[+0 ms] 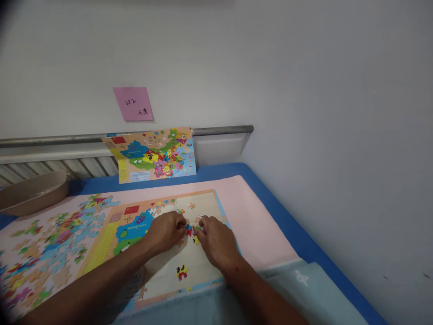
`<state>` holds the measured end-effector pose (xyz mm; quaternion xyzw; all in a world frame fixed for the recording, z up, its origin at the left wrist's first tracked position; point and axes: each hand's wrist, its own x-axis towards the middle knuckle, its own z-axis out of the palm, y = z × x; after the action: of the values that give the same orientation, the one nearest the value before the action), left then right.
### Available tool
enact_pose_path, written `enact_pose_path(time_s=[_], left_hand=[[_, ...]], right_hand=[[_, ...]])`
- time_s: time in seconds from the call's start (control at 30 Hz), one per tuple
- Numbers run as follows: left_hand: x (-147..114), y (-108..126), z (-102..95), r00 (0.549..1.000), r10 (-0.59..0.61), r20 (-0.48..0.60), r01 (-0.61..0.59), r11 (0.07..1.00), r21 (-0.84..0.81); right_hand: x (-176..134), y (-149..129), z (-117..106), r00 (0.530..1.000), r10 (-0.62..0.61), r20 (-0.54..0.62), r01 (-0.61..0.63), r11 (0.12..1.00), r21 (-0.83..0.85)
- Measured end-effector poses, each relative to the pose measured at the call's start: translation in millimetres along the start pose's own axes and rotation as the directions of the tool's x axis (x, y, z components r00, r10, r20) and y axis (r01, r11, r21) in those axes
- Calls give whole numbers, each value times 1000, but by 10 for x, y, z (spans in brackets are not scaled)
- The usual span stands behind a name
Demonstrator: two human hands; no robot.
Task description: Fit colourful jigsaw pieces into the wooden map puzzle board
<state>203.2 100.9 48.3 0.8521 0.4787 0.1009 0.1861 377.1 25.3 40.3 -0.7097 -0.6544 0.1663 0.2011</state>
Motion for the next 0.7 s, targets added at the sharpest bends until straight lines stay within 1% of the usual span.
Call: enact_pose_path(time_s=[0.13,0.27,0.5,0.6,0.7], left_hand=[[3,54,3,999,31,13,-32,997,77],[9,85,-10,999,36,35,-40,993,114],[32,95,-21,997,27,77,-35,993,115],[26,89,-15,997,10,74,-17,995,103],[7,81,-17,998,-9,64,3,995,97]], right_hand=[[-16,-13,86,998,-52,-22,51,996,-67],[-10,-4,104,998,-67,-19,64,991,-118],[7,61,54,996,-86,0,85,992,-88],[16,131,20,995,-101,4,101,993,-66],[18,158,-5,996,-91,24,92,993,-72]])
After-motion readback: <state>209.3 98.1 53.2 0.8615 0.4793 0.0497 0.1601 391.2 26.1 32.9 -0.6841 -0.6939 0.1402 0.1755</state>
